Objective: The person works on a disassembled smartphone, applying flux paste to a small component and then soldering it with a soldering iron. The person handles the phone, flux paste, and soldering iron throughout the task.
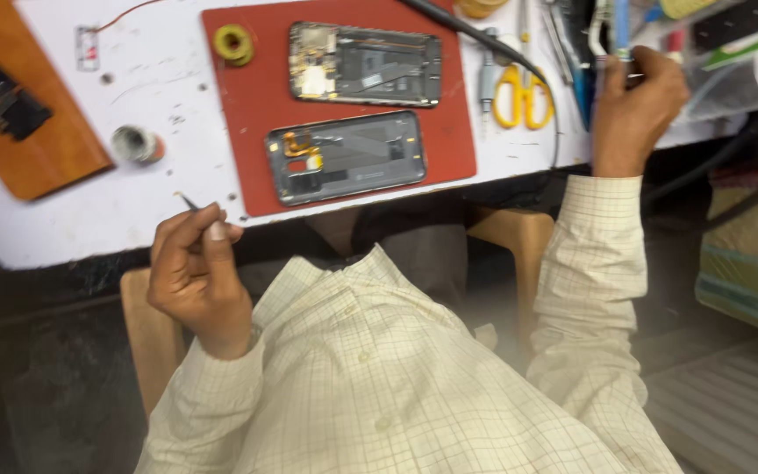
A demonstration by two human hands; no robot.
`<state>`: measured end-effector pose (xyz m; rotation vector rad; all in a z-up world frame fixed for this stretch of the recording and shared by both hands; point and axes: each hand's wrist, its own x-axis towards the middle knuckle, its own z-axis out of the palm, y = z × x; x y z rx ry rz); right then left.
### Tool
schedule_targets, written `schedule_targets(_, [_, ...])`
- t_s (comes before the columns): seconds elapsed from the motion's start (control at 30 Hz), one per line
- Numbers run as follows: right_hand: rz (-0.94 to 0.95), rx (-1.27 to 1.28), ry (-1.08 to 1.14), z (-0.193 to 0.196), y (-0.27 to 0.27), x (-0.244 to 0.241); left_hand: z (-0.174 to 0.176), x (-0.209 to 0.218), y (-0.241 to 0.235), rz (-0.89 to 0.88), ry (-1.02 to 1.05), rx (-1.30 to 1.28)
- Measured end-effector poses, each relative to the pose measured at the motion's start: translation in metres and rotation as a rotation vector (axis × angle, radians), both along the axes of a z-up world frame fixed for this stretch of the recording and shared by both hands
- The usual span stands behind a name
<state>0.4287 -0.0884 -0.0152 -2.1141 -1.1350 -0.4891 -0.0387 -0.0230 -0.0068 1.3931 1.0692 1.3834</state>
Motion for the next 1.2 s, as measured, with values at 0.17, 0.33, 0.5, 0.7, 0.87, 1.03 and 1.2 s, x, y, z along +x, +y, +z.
schedule_targets(0.17, [0.084,0.095,-0.179,0.007,-0.003,0.001,-0.002,-0.010,-0.006,0.074,0.245,0.156])
schedule_targets(0.33, [0.196,0.459,0.609,0.052,-0.047,-0.063,-0.008,-0.011,-0.014,0.050,0.406,0.344])
schedule_targets(0.5, [0.587,0.169,1.017,0.058,-0.058,-0.195,-0.019,0.005,-0.024,-0.186,0.299,0.447])
schedule_targets(0.7, [0.820,-0.120,1.134,0.065,-0.034,-0.231,-0.017,-0.014,-0.020,-0.272,0.266,0.474])
schedule_targets(0.87, [0.873,-0.093,1.274,0.055,-0.030,-0.229,-0.010,-0.023,-0.015,-0.333,0.294,0.496])
schedule_targets(1.03, [0.861,-0.126,1.505,0.042,-0.027,-0.225,-0.005,-0.027,-0.007,-0.381,0.287,0.486])
schedule_targets(1.2, [0.984,-0.127,1.619,0.036,-0.019,-0.222,0.001,-0.032,-0.003,-0.406,0.342,0.487])
